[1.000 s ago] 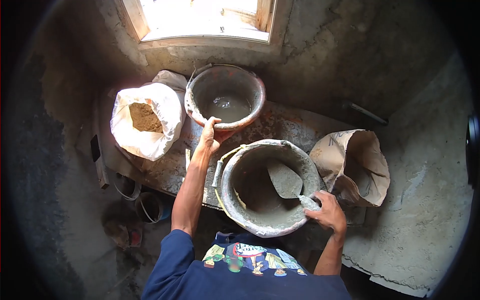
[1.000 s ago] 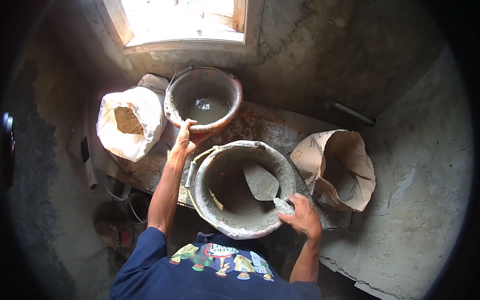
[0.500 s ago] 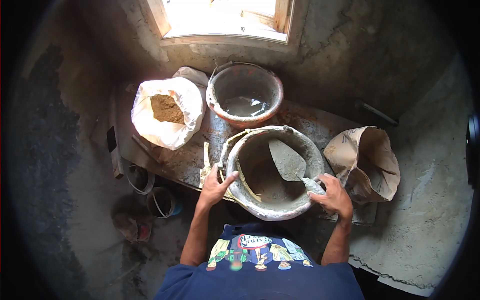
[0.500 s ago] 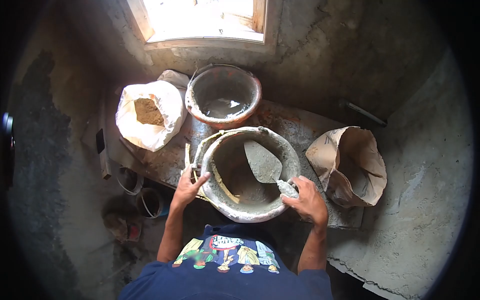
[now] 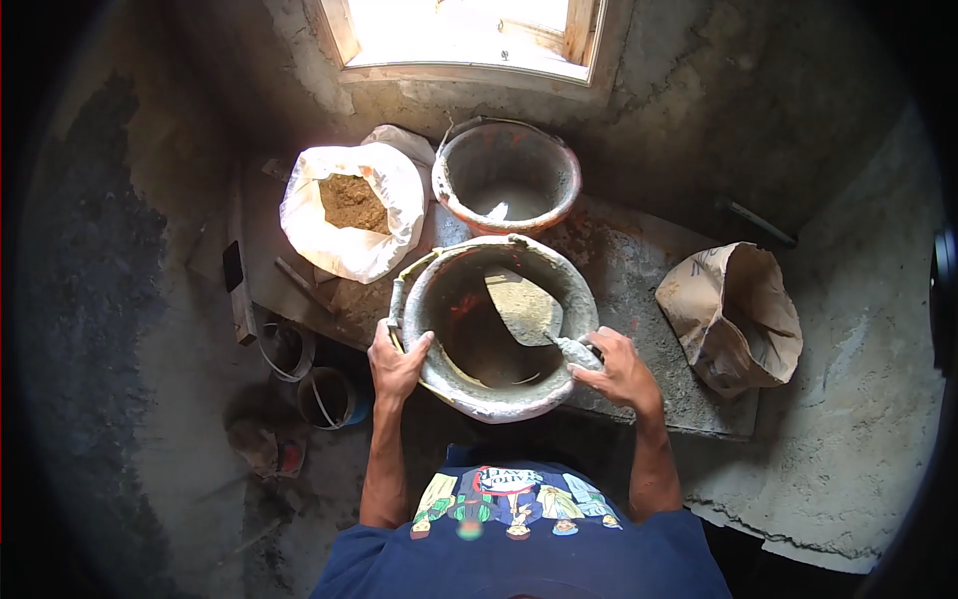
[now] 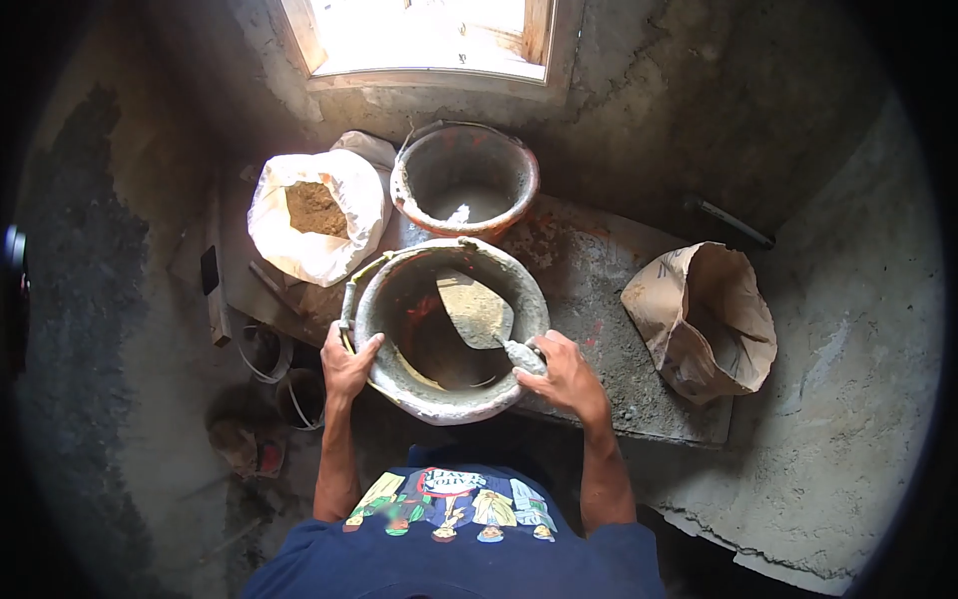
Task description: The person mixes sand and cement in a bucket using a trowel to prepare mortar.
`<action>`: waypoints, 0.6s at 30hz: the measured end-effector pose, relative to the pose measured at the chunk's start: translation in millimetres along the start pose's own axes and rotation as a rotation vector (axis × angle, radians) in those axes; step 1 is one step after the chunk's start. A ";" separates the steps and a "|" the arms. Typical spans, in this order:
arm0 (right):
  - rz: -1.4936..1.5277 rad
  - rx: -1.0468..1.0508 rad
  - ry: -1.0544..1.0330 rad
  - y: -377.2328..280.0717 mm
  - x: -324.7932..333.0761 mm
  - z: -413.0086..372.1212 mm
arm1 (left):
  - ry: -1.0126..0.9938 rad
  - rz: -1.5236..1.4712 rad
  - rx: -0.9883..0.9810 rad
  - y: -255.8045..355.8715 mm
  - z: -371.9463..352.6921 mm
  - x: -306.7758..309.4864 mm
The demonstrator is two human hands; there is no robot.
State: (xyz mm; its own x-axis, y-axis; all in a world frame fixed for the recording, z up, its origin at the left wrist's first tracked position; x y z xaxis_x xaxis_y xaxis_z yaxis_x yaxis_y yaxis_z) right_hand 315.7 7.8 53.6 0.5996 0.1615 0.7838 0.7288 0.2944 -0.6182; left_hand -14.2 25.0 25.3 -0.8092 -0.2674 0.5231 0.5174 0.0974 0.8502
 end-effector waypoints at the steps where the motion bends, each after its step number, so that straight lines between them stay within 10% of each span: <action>1: 0.026 0.023 -0.015 -3.4 -5.5 4.7 | 0.046 0.014 -0.020 -6.4 2.3 5.0; 18: -0.086 -0.037 0.025 -31.7 -30.0 41.8 | 0.119 -0.097 -0.099 -40.2 42.3 7.0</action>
Point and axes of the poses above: each hand's wrist, its own z-axis towards the middle knuckle, its own x-axis out of the back of the hand, y = z × x, the point moved 1 cm from there along z, towards the middle knuckle, and after that the axes turned 3 degrees about -y, right-handed, at the moved point
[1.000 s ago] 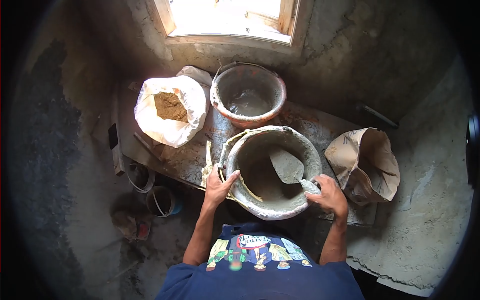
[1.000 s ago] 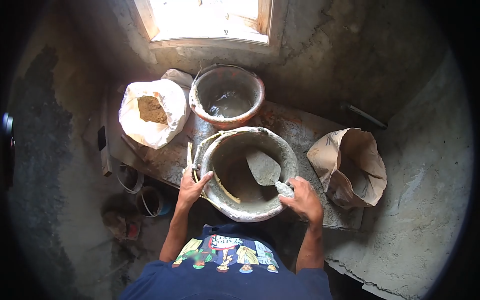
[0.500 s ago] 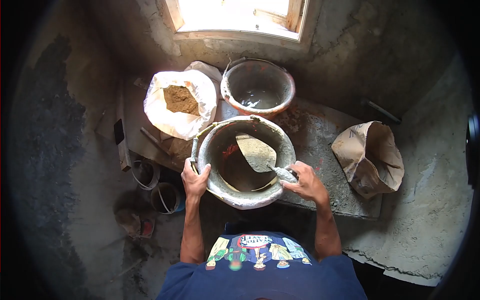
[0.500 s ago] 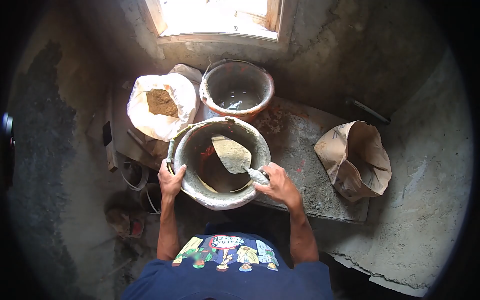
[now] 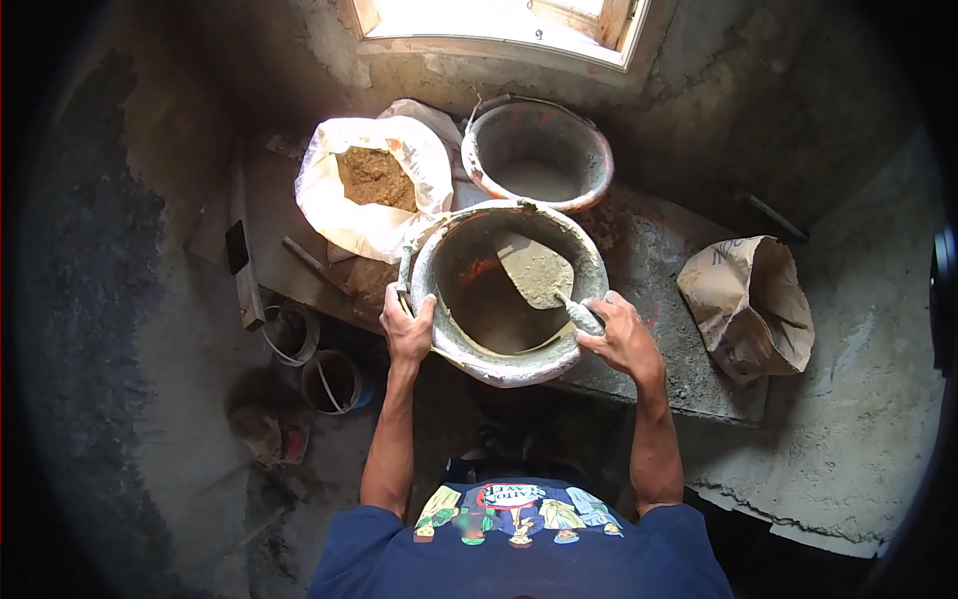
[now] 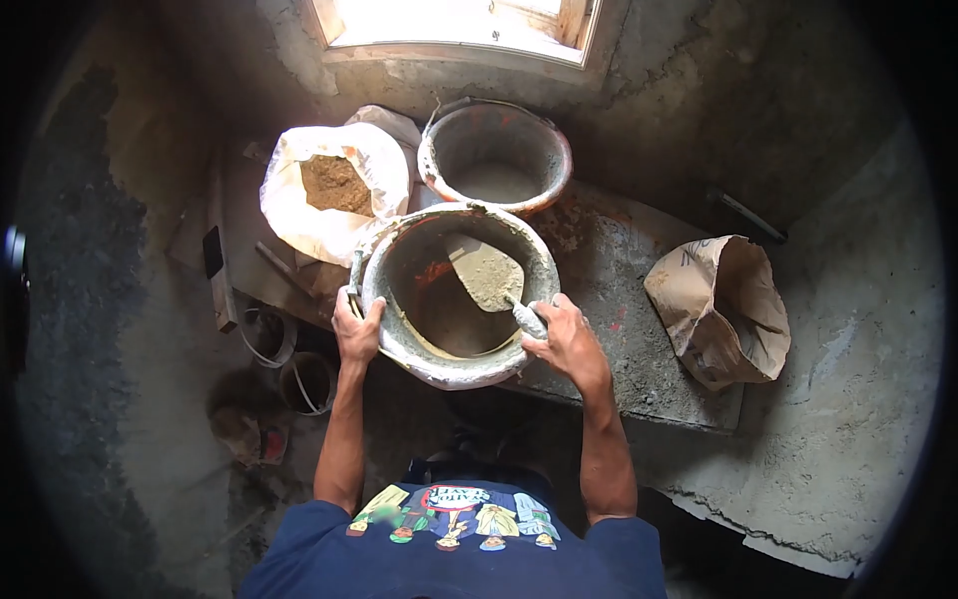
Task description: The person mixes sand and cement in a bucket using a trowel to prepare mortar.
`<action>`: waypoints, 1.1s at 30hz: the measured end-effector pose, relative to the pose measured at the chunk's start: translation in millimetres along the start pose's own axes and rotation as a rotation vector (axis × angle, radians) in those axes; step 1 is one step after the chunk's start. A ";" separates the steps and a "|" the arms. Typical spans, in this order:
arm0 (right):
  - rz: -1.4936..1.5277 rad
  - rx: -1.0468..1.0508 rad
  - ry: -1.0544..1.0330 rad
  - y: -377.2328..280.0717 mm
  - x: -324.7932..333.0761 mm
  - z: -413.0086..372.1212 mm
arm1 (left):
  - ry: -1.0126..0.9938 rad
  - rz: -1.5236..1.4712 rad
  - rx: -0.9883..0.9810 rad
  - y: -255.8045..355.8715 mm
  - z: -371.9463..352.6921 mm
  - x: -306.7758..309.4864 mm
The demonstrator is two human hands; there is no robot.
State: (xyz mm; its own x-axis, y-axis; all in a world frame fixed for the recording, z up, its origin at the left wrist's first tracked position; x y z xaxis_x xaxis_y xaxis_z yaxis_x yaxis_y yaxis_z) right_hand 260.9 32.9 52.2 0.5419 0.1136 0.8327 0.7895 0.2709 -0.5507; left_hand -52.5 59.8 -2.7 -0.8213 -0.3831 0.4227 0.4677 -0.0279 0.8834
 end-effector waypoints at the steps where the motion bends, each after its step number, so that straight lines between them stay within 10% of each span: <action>1: 0.009 0.003 -0.007 2.5 -0.7 1.5 | 0.000 0.001 0.009 -2.5 -0.1 -1.0; 20: 0.130 -0.023 -0.016 5.8 7.2 -3.0 | -0.140 -0.700 0.392 -28.0 -10.2 -15.8; 33: 0.079 -0.099 0.022 -6.2 6.7 -4.3 | -0.242 -0.381 0.414 -10.3 -5.6 1.3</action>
Point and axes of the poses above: each hand's wrist, its own z-axis towards the middle knuckle, its own x-axis out of the back of the hand, y = z × x, the point moved 1 cm from there along z, towards the middle knuckle, and after that the axes turned 3 degrees about -y, right-handed, at the moved point
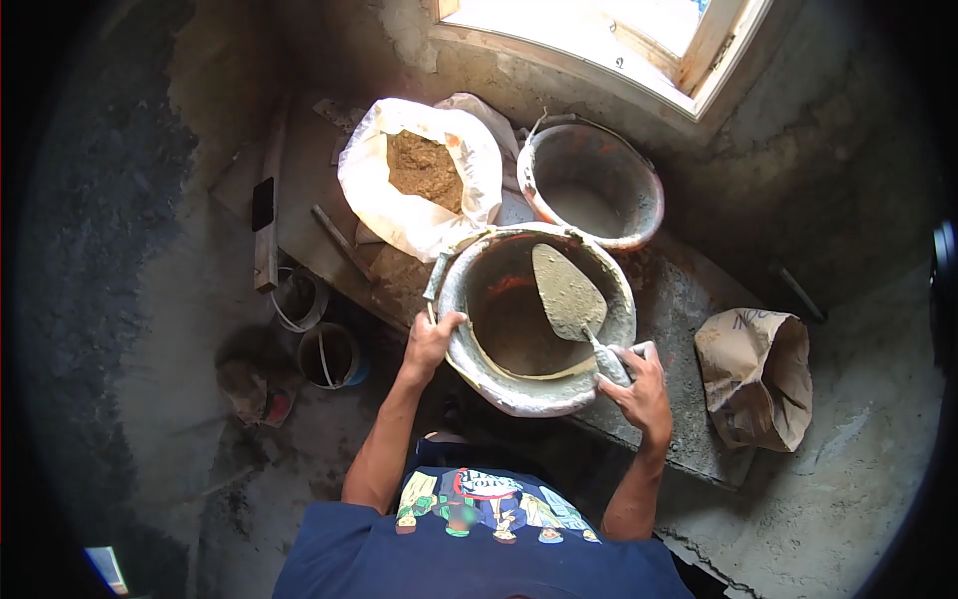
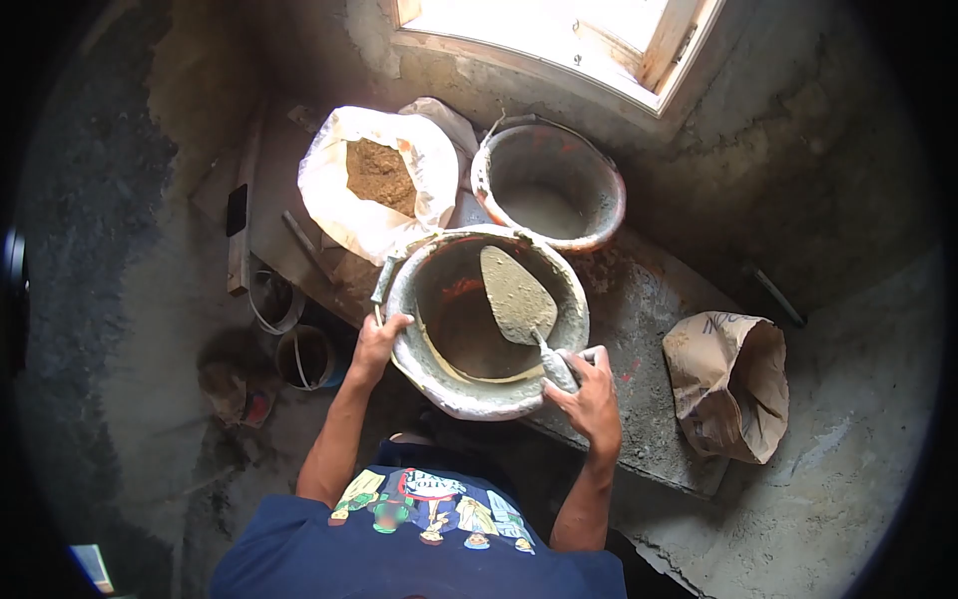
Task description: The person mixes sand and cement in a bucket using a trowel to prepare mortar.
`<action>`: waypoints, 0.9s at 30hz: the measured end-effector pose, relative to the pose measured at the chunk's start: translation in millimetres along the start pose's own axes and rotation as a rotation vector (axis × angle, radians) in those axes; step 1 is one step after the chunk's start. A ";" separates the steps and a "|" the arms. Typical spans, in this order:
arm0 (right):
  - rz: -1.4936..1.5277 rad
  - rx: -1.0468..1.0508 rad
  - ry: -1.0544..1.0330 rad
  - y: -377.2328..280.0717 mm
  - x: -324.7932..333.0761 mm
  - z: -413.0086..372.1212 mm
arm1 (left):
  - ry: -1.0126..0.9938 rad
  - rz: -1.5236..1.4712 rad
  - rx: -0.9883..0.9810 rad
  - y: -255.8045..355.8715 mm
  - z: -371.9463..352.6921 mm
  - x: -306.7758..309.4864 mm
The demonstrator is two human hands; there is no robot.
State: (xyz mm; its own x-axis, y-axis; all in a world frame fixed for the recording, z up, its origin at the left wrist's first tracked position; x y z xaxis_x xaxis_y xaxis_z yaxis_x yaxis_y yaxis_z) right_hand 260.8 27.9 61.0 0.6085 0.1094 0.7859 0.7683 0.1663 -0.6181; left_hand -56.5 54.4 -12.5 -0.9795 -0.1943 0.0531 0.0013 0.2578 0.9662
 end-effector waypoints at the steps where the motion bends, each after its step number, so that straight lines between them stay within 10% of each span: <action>1: -0.003 -0.002 -0.002 -2.5 -0.4 0.8 | -0.016 0.068 0.028 -0.8 1.9 3.9; 5: -0.091 -0.004 0.032 -12.9 -3.4 -0.8 | -0.163 -0.021 -0.108 -3.5 6.1 10.2; 9: -0.211 0.019 0.129 -41.0 6.1 -7.2 | -0.192 -0.426 0.191 -9.8 33.6 48.2; 18: 0.050 -0.026 0.072 -102.2 6.7 11.6 | 0.310 0.061 -0.247 30.1 130.9 95.4; 27: -0.024 0.173 -0.049 -167.8 -20.4 115.2 | 0.251 0.373 -0.074 17.4 127.6 115.6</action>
Point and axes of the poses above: each hand's wrist, its own z-axis towards the middle knuckle, its own x-axis out of the back of the hand, y = z × x, the point moved 1 cm from there along z, towards the middle knuckle, and after that the axes turned 3 degrees about -y, right-handed, at the moved point
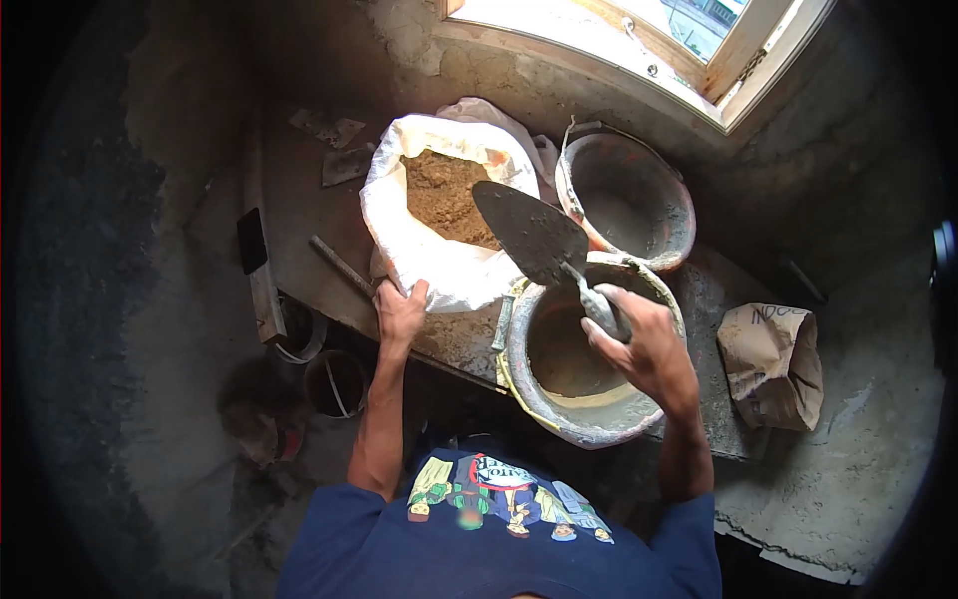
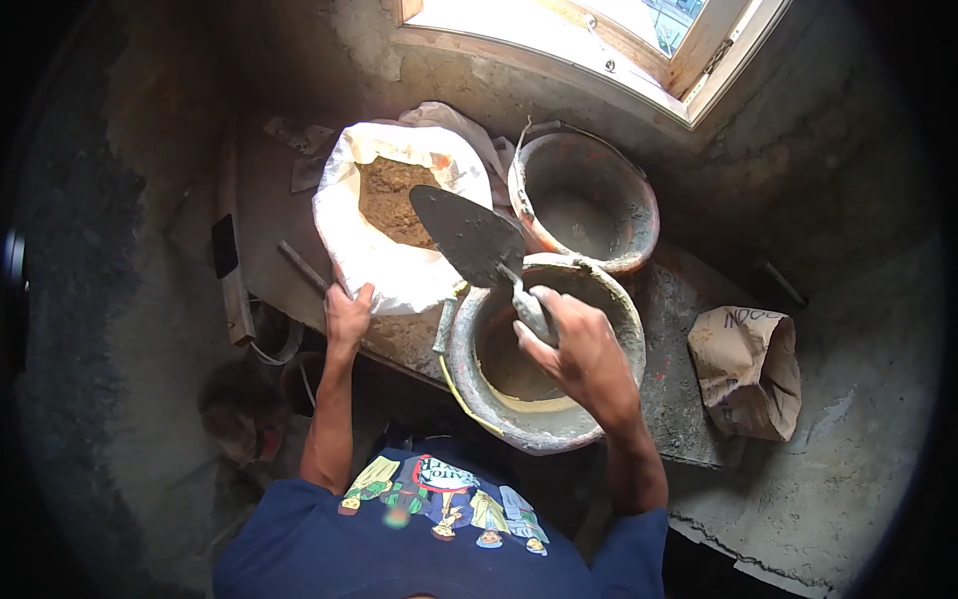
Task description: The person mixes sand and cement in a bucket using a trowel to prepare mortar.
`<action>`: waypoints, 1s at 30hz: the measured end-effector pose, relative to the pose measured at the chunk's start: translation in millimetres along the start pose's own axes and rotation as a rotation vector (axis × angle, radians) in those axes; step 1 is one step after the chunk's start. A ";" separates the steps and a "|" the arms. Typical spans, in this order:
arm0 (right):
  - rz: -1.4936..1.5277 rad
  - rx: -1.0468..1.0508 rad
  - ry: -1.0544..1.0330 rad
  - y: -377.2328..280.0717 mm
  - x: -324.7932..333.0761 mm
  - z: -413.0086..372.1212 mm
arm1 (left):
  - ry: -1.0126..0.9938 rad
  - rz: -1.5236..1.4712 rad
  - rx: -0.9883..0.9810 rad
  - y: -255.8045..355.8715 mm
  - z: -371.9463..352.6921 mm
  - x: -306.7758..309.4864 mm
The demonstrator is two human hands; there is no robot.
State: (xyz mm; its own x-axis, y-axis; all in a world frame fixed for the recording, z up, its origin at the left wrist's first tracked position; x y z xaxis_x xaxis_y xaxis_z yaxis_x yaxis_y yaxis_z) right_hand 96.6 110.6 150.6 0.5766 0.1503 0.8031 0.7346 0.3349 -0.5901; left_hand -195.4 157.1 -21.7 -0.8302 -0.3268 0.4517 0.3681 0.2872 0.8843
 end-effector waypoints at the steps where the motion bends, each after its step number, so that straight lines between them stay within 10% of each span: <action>1: -0.110 0.048 -0.013 0.9 -6.6 16.3 | 0.038 0.042 -0.042 -8.9 0.1 -0.8; 12: -0.458 0.110 -0.218 11.9 -103.7 168.5 | 0.028 0.058 -0.140 9.3 -24.1 27.4; 21: -0.262 0.424 -0.103 48.1 -85.9 185.9 | -0.121 -0.405 -0.086 -0.4 5.1 19.8; 30: -0.308 0.302 -0.387 48.1 -82.8 188.9 | -0.083 -0.306 -0.121 -4.8 32.4 17.7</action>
State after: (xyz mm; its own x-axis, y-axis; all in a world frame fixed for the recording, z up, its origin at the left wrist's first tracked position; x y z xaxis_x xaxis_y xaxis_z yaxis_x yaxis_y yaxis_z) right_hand 16.7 290.0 71.3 0.1377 0.3141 0.9393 0.6802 0.6594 -0.3202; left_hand -225.5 179.1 -21.8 -0.9394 -0.3050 0.1567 0.1398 0.0768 0.9872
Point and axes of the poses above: each hand's wrist, its own z-axis towards the middle knuckle, its own x-axis out of the back of the hand, y = z × x, the point moved 1 cm from there along z, towards the middle knuckle, and after that the axes turned 3 degrees about -y, right-handed, at the moved point
